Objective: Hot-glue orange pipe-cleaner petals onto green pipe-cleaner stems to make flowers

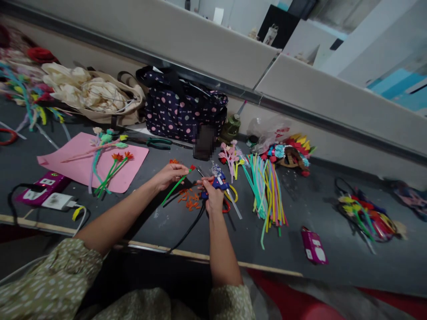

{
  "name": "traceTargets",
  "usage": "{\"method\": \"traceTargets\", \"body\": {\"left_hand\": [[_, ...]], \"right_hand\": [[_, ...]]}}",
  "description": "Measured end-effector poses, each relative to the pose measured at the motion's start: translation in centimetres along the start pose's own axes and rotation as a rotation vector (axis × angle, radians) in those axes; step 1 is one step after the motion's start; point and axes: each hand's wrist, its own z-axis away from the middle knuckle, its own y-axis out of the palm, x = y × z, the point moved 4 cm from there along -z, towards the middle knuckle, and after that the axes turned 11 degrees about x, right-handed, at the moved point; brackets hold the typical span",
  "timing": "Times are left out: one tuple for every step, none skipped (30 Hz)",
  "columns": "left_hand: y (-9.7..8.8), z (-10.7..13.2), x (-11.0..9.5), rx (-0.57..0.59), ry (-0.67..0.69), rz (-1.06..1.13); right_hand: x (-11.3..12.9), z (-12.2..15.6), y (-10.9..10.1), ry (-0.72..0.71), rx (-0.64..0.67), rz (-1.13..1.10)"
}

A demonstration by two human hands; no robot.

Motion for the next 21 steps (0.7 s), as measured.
{"method": "traceTargets", "body": {"left_hand": [[0.02, 0.01, 0.00, 0.003, 0.000, -0.003], [0.03, 0.02, 0.00, 0.005, -0.001, -0.005], [0.03, 0.03, 0.02, 0.009, -0.003, -0.007], [0.03, 0.03, 0.04, 0.012, -0.004, -0.008], [0.03, 0.03, 0.07, 0.017, -0.007, -0.009], [0.03, 0.02, 0.10, 0.022, -0.009, -0.010], [0.04, 0.01, 0.14, 0.028, -0.010, -0.011], [0.05, 0.00, 0.16, 0.033, -0.011, -0.011], [0.06, -0.01, 0.18, 0.035, -0.011, -0.011], [0.07, -0.02, 0.19, 0.035, -0.012, -0.010], [0.09, -0.03, 0.20, 0.035, -0.013, -0.007], [0.10, -0.03, 0.20, 0.031, -0.015, -0.002], [0.11, -0.02, 0.19, 0.027, -0.017, 0.004], [0.11, -0.01, 0.19, 0.023, -0.019, 0.011], [0.09, -0.01, 0.18, 0.020, -0.020, 0.017], [0.06, 0.00, 0.18, 0.016, -0.020, 0.022], [0.01, -0.01, 0.18, 0.013, -0.019, 0.024], [-0.05, -0.01, 0.20, 0.010, -0.018, 0.024], [-0.11, -0.03, 0.22, 0.007, -0.018, 0.024], [-0.18, -0.05, 0.24, 0.004, -0.018, 0.022], [-0.25, -0.07, 0.26, 0.000, -0.019, 0.021]], "right_hand": [[-0.05, 0.00, -0.07, 0.006, -0.007, -0.001], [-0.12, -0.01, -0.12, 0.014, -0.011, -0.001], [-0.19, -0.03, -0.16, 0.021, -0.013, -0.001], [-0.25, -0.05, -0.19, 0.026, -0.016, -0.001], [-0.30, -0.08, -0.21, 0.028, -0.021, 0.000], [-0.32, -0.10, -0.22, 0.027, -0.027, 0.004], [-0.34, -0.12, -0.23, 0.024, -0.032, 0.010], [-0.35, -0.14, -0.24, 0.022, -0.037, 0.017], [-0.38, -0.16, -0.24, 0.023, -0.038, 0.024], [-0.42, -0.18, -0.23, 0.027, -0.034, 0.028], [-0.46, -0.20, -0.21, 0.033, -0.026, 0.029], [-0.51, -0.23, -0.19, 0.044, -0.015, 0.027], [-0.56, -0.25, -0.15, 0.059, -0.002, 0.020], [-0.60, -0.26, -0.11, 0.075, 0.010, 0.008], [-0.63, -0.28, -0.06, 0.092, 0.023, -0.007], [-0.63, -0.29, 0.01, 0.106, 0.035, -0.026], [-0.61, -0.31, 0.08, 0.114, 0.046, -0.045], [-0.57, -0.32, 0.14, 0.115, 0.053, -0.061], [-0.52, -0.32, 0.20, 0.109, 0.063, -0.071], [-0.48, -0.32, 0.26, 0.100, 0.074, -0.072], [-0.48, -0.31, 0.30, 0.089, 0.088, -0.062]]}}
